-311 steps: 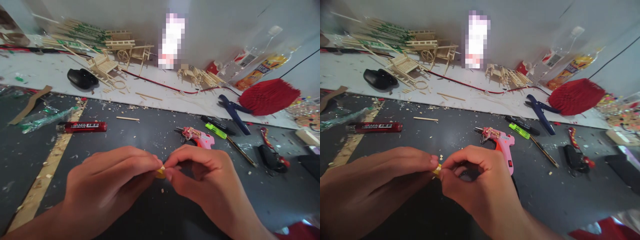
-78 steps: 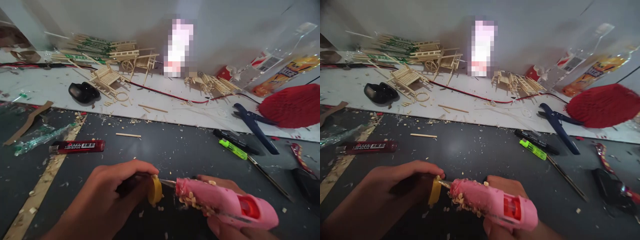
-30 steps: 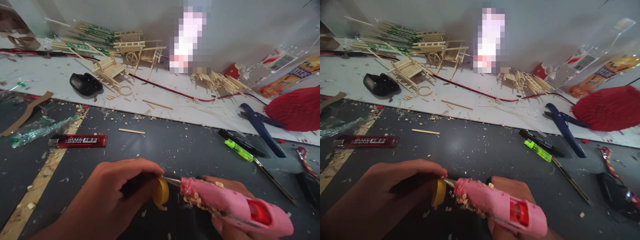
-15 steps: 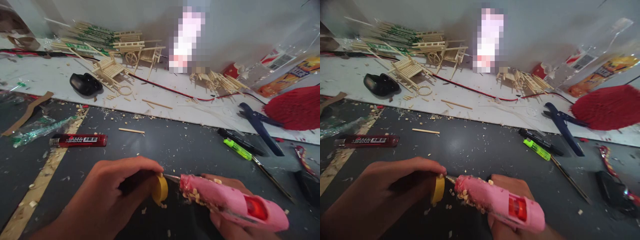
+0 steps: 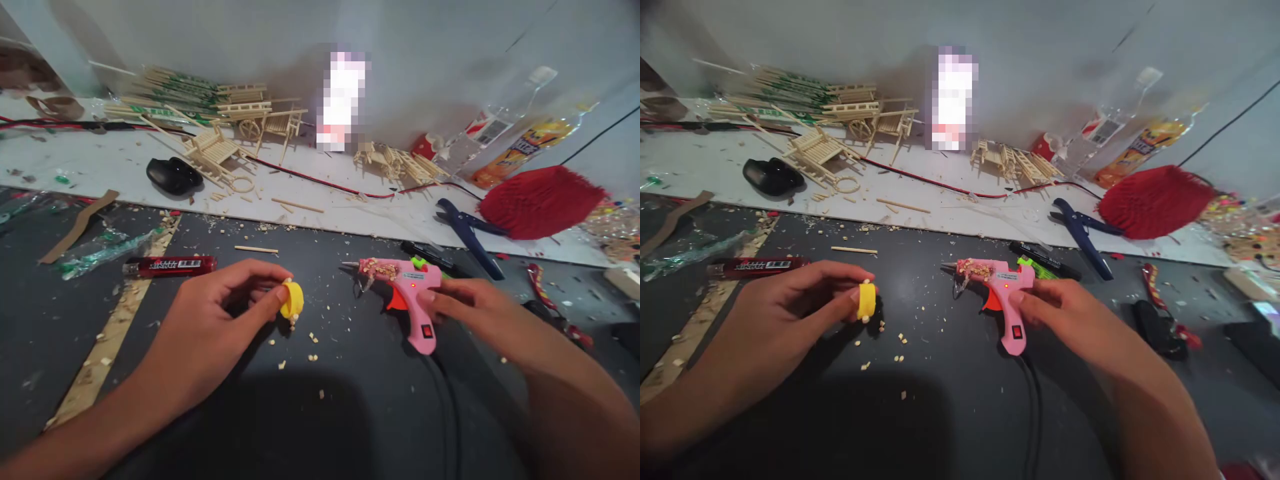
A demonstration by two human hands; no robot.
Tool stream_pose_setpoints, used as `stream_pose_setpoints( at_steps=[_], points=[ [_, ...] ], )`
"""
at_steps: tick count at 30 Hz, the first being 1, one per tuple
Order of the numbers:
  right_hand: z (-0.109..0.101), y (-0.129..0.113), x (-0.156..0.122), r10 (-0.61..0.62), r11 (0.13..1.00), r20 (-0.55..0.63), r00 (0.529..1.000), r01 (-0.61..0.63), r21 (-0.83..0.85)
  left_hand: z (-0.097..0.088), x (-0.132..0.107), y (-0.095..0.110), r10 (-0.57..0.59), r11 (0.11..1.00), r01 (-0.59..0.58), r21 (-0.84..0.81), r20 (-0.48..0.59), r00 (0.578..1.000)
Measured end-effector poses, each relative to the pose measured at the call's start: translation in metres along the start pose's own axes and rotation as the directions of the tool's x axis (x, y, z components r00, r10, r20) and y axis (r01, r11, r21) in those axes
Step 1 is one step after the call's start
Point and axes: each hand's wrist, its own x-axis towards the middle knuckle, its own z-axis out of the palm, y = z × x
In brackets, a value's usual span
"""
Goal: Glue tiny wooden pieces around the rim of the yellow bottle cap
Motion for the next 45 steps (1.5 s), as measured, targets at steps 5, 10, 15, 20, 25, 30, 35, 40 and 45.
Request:
stream_pose_setpoints(
  at_steps=[5,10,15,20,25,30,35,40,45],
  points=[
    [0.016,-0.012,-0.025,-0.195,0.954,-0.367,0.910,0.088,-0.288,0.000,0.002,0.004,0.023,0.998,-0.023,-0.052,-0.007,1.000],
    [0.073,-0.053,-0.053,-0.616,0.716,0.218,0.757,0.653,-0.244,-0.001,0.000,0.006,0.049,0.997,-0.048,-0.057,0.001,0.999],
    [0.094,-0.055,-0.050,-0.647,0.661,0.298,0.701,0.711,-0.238,-0.001,-0.003,0.008,0.061,0.997,-0.061,-0.055,-0.005,0.998],
    [0.090,-0.042,-0.050,-0.641,0.652,0.432,0.634,0.747,-0.129,0.004,-0.008,0.010,0.084,0.996,-0.083,-0.026,0.031,0.996],
    [0.095,-0.038,-0.045,-0.703,0.605,0.415,0.577,0.792,-0.078,0.007,-0.012,0.009,0.089,0.996,-0.091,0.022,0.043,0.995],
    [0.094,-0.040,-0.043,-0.735,0.624,0.359,0.575,0.781,0.026,0.007,-0.015,0.011,0.072,0.996,-0.073,0.046,0.033,0.997],
    [0.087,-0.042,-0.047,-0.615,0.782,0.218,0.758,0.551,0.291,0.006,-0.016,0.016,0.107,0.990,-0.111,0.089,0.049,0.993],
    [0.087,-0.039,-0.044,-0.561,0.681,0.103,0.821,0.386,0.622,0.005,-0.017,0.014,0.108,0.991,-0.112,0.078,0.058,0.992],
    [0.091,-0.041,-0.042,-0.470,0.575,0.157,0.868,0.167,0.801,0.004,-0.020,0.012,0.168,0.974,-0.180,0.139,0.097,0.981]
  ],
)
